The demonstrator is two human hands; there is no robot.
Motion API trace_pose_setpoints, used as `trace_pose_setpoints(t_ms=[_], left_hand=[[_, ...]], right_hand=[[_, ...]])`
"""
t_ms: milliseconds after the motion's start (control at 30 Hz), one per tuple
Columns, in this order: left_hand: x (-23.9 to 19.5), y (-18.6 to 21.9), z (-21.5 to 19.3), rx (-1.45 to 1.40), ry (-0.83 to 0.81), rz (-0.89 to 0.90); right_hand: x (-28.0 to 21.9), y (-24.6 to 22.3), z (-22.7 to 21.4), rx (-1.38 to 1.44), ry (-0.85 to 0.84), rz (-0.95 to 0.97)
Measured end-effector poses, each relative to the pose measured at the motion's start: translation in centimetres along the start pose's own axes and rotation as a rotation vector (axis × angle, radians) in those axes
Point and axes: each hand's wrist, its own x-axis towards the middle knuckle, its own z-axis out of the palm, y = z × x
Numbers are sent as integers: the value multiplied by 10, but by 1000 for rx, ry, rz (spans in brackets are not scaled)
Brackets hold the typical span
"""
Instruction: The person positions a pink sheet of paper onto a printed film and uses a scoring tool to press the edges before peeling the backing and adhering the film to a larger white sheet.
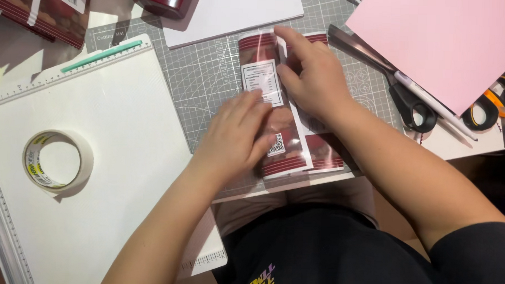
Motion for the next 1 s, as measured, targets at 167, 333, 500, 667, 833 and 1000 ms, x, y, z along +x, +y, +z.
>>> trace_pose_setpoints(t_ms=[167, 333, 500, 667, 833, 1000], left_hand=[[23, -28, 0, 134, 23, -157], [22, -39, 2, 234, 24, -146], [23, -42, 0, 211, 33, -172], [31, -56, 2, 196, 88, -221], [32, -55, -4, 286, 130, -174], [32, -62, 4, 403, 210, -57]], right_hand=[[0, 6, 6, -130, -6, -88], [0, 8, 9, -196, -5, -80], [0, 8, 8, -213, -12, -109], [0, 8, 5, -208, -31, -112], [1, 8, 3, -154, -10, -130], [3, 4, 1, -152, -10, -139]])
